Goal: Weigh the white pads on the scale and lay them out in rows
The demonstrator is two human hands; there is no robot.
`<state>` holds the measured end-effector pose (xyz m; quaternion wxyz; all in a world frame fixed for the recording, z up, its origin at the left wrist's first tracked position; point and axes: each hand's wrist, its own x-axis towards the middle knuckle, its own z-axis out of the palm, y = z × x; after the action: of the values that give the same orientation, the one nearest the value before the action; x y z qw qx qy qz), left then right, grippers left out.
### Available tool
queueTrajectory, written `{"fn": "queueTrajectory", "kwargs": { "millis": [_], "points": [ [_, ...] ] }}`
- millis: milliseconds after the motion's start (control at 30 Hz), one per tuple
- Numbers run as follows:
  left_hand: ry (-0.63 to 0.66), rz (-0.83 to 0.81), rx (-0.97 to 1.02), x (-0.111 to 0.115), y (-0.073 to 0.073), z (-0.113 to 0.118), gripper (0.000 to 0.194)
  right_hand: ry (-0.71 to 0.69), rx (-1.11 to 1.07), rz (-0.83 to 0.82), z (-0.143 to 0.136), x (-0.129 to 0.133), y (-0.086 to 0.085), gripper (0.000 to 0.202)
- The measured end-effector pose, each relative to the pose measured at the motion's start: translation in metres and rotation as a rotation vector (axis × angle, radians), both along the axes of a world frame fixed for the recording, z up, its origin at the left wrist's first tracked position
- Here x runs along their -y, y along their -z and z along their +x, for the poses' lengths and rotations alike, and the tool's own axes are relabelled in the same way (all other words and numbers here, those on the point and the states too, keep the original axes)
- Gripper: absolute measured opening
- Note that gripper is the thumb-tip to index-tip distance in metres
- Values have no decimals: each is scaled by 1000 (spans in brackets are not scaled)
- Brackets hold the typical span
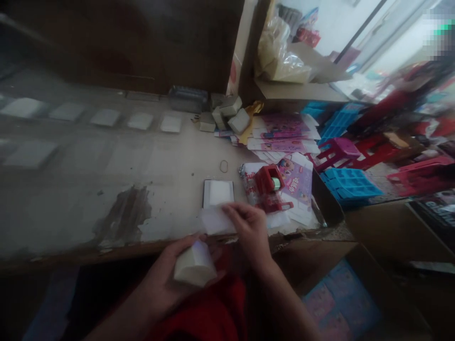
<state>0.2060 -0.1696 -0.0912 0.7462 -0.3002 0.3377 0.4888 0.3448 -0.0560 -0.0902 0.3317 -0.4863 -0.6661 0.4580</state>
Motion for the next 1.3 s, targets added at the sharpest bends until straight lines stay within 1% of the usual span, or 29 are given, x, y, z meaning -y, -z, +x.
{"fn": "queueTrajectory", "kwargs": {
  "millis": [67, 100, 133, 167, 200, 233, 267, 300, 333, 400, 467, 567, 633, 767, 900, 967, 1067, 1167, 1300],
  "points": [
    [-13, -34, -23, 1, -4, -3, 40, 111, 79, 338, -9, -23, 1, 20],
    [-16, -53, -22, 1, -6, -5, 38, 131, 123, 520, -13, -33, 5, 18],
    [-20, -65, -9, 0, -8, -7, 37, 97, 178, 678, -16, -41, 11, 18],
    [-22, -78, -1, 0, -10, -9, 37, 13, 244, 797, -18, -47, 19, 20],
    [-20, -94, 1, 0, -12, -11, 38, -99, 315, 876, -19, -49, 28, 23],
    [-17, -116, 1, -1, -13, -13, 39, -209, 386, 919, -18, -49, 38, 26],
    [-19, -131, 0, -1, -13, -14, 39, -294, 450, 933, -17, -47, 47, 28],
    [-24, -136, 4, -1, -12, -15, 40, -345, 498, 931, -14, -44, 55, 29],
    [-27, -136, 12, -2, -12, -15, 40, -361, 526, 922, -11, -40, 61, 29],
    [-24, -122, 34, -2, -10, -15, 39, -327, 537, 895, -4, -35, 66, 32],
    [-6, -107, 42, -1, -8, -13, 40, -259, 509, 860, 2, -34, 61, 34],
    [24, -88, 54, 2, -6, -8, 40, -152, 432, 821, 9, -35, 47, 30],
    [36, -83, 68, 5, -5, -6, 40, -131, 394, 812, 12, -34, 38, 29],
    [41, -62, 78, 10, -3, -2, 43, -149, 372, 825, 19, -28, 27, 29],
    [46, -55, 93, 13, -2, 0, 41, -53, 317, 812, 22, -25, 15, 30],
    [54, -45, 94, 14, -2, -1, 39, -31, 306, 808, 20, -25, 10, 30],
    [68, -39, 91, 16, -4, -3, 36, -66, 323, 832, 15, -26, 5, 31],
    [64, -44, 99, 17, -7, -7, 35, -116, 354, 886, 9, -28, 6, 31],
    [43, -57, 108, 18, -7, -13, 34, -169, 436, 912, 4, -35, 8, 24]
  ]
}}
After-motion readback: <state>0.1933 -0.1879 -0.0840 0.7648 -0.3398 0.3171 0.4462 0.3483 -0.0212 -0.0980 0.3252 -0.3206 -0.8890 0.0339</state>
